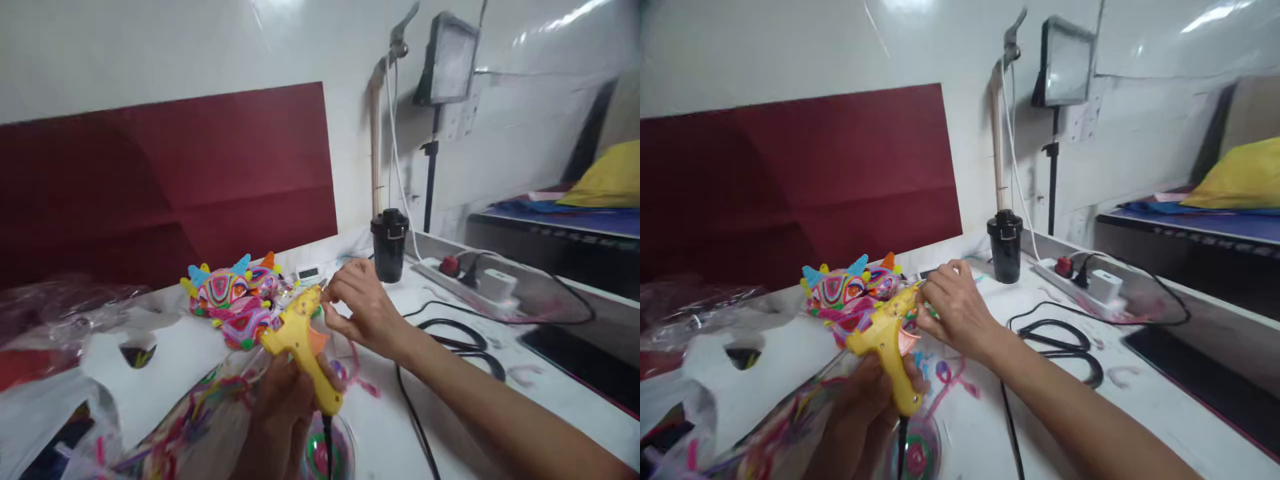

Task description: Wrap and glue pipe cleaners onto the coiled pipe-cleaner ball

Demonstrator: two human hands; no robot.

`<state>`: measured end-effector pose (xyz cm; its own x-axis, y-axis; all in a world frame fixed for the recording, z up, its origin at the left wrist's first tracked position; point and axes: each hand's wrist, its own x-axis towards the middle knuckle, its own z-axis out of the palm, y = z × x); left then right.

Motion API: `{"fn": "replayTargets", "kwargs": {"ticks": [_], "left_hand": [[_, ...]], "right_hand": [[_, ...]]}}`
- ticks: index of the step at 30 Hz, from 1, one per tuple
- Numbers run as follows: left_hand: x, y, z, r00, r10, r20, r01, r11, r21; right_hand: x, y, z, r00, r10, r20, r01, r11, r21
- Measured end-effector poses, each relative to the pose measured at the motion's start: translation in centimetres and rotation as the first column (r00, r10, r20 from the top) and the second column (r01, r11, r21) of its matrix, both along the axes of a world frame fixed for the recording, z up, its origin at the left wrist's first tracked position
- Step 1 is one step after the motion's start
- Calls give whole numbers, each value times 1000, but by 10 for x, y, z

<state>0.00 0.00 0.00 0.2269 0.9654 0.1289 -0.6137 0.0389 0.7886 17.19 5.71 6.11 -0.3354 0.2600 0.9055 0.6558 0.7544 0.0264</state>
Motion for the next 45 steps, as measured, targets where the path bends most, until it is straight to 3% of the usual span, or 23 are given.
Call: {"fn": "replayTargets", "kwargs": {"ticks": [9,18,26,31,45], "left_hand": [[4,-9,13,1000,20,-23,-20,1000,3],[6,-15,25,991,56,-119,-53,998,35],[6,-13,23,980,96,-175,-90,995,45],[4,-11,24,971,78,-224,-59,994,89],[2,-5,14,960,66,-271,-27,989,146]], "right_hand": [[6,0,4,995,-77,-70,78,997,10],[9,-3,8,968,75,-240,-118,978,-172],[8,-5,6,985,48,-168,-76,983,-169],[9,-4,7,992,44,-115,-59,989,-133],[7,-4,7,1000,28,-12,-30,982,-189]]}}
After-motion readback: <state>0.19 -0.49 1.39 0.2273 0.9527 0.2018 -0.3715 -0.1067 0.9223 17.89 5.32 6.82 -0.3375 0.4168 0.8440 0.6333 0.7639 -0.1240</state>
